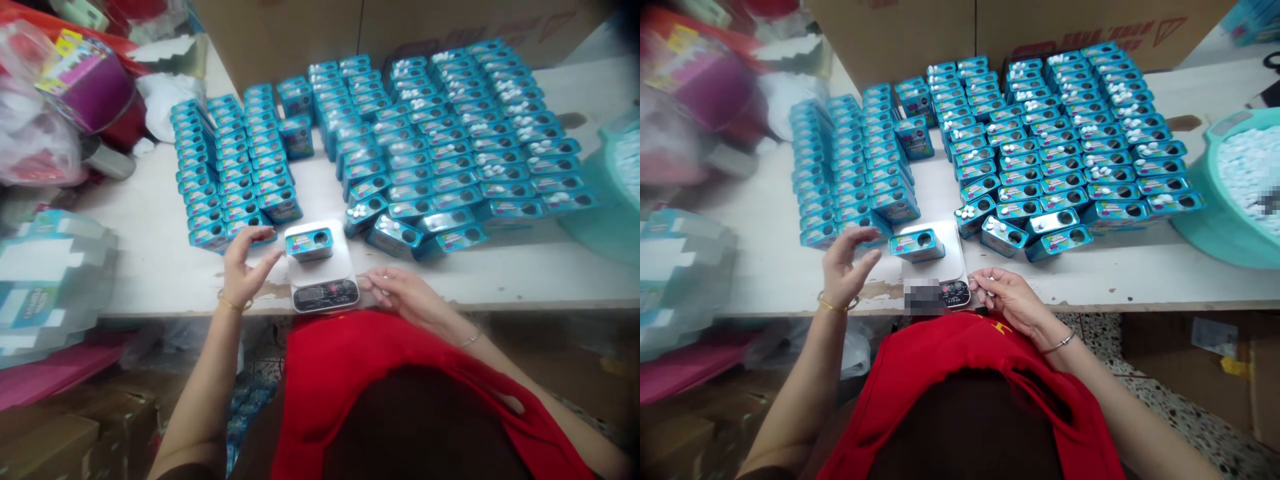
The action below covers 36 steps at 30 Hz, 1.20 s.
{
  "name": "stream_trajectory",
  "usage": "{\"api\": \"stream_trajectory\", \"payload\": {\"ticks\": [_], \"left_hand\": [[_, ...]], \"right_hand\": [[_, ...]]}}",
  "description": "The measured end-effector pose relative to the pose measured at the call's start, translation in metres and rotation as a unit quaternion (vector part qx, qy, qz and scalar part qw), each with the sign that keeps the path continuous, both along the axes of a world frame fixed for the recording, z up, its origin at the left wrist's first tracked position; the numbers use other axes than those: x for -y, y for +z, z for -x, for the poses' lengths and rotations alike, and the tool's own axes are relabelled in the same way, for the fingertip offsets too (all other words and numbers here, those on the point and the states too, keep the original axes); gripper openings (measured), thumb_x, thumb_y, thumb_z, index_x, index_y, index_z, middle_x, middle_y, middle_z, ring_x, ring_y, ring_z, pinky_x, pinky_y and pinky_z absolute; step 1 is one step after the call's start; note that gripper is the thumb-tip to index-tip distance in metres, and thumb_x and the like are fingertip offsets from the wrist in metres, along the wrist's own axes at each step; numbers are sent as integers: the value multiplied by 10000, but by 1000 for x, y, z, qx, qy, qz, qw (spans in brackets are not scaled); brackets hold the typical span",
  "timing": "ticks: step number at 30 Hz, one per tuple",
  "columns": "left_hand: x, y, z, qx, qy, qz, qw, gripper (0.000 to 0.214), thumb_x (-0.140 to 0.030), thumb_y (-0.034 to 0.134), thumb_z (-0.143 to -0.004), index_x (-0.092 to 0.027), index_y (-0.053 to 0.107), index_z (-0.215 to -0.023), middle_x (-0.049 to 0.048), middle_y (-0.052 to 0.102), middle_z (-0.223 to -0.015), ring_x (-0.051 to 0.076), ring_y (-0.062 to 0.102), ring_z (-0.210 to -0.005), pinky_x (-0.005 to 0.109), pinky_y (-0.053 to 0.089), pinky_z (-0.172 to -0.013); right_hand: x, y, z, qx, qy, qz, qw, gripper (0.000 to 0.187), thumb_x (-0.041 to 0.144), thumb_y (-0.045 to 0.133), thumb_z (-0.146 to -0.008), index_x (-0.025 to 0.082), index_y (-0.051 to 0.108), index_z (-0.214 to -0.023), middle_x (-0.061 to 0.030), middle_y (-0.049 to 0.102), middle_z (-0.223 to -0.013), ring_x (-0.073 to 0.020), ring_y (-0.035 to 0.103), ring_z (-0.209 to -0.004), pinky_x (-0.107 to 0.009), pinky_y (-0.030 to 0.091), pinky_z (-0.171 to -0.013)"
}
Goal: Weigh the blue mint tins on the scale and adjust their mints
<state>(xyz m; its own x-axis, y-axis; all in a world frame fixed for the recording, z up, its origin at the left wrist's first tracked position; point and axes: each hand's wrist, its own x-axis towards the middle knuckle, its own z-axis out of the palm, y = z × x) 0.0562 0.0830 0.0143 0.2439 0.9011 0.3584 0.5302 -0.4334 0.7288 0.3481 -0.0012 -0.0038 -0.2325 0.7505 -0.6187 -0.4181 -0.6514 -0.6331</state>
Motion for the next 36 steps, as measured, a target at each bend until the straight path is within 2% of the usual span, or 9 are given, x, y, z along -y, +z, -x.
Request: {"api": "stream_trajectory", "payload": {"ticks": [4, 9, 11, 16, 19, 23, 28, 32, 36], "left_hand": [[-4, 10, -10, -56, -41, -41, 997, 448, -395, 676, -792, -198, 547, -1173, 72, 633, -1093, 202, 593, -1002, 370, 484, -899], [-14, 17, -26, -173, -129, -50, 975, 724, -482, 699, -753, -197, 406, -1351, 122, 579, -1225, 265, 538, -1124, 433, 428, -971], [-17, 16, -30, -201, -141, -47, 968, 675, -483, 669, -780, -195, 418, -1336, 124, 593, -1201, 268, 552, -1105, 427, 439, -948], [-32, 18, -35, -225, -151, -51, 961, 350, -396, 584, -866, -196, 536, -1149, 102, 638, -1086, 236, 598, -1013, 372, 475, -878], [-64, 28, -43, -206, -105, -95, 968, 332, -339, 573, -870, -190, 504, -1159, 91, 627, -1067, 221, 597, -967, 358, 485, -851], [-137, 37, -60, -204, -4, -114, 972, 347, -266, 541, -867, -180, 462, -1194, 96, 578, -1162, 215, 566, -1056, 347, 462, -921], [-223, 18, -74, -297, 7, -83, 951, 326, -261, 595, -823, -173, 523, -1129, 92, 598, -1101, 219, 577, -1010, 331, 460, -884], [-253, 6, -73, -361, 26, -77, 929, 295, -304, 643, -779, -176, 586, -1038, 110, 583, -1076, 277, 549, -1026, 400, 420, -887], [-282, 15, -76, -395, 46, -89, 913, 412, -395, 616, -803, -208, 537, -1162, 105, 534, -1194, 284, 485, -1133, 416, 372, -947]], "right_hand": [[-9, 5, 10, 5, 7, -40, 999, 264, 363, 760, -746, 138, 673, -854, -21, 636, -781, -29, 446, -521, -152, 329, -439], [-16, 4, 24, -28, 9, -32, 999, 312, 387, 766, -731, 120, 660, -852, -26, 621, -750, -43, 472, -515, -155, 327, -421], [-17, 3, 30, -45, 13, -34, 998, 341, 405, 762, -729, 109, 643, -850, -25, 617, -732, -39, 462, -483, -150, 320, -401], [-15, -5, 39, -78, 11, -46, 996, 357, 418, 751, -729, 93, 622, -802, -27, 608, -690, -33, 457, -450, -132, 308, -383], [-16, -12, 42, -90, 0, -53, 995, 373, 432, 759, -711, 95, 615, -781, -26, 603, -694, -29, 438, -433, -132, 269, -365], [-17, -14, 43, -90, -16, -51, 995, 409, 463, 769, -687, 106, 614, -813, -17, 597, -702, -22, 410, -414, -139, 233, -360], [-17, -21, 39, -69, -15, -56, 996, 486, 562, 754, -650, 118, 591, -762, -17, 574, -684, -25, 379, -402, -164, 215, -364], [-20, -37, 32, -49, 0, -22, 999, 605, 669, 763, -539, 136, 572, -751, -10, 556, -676, -38, 382, -420, -177, 205, -372], [-22, -41, 23, -21, 41, -41, 998, 606, 691, 748, -560, 129, 584, -714, -16, 553, -669, -55, 459, -519, -168, 311, -477]]}}
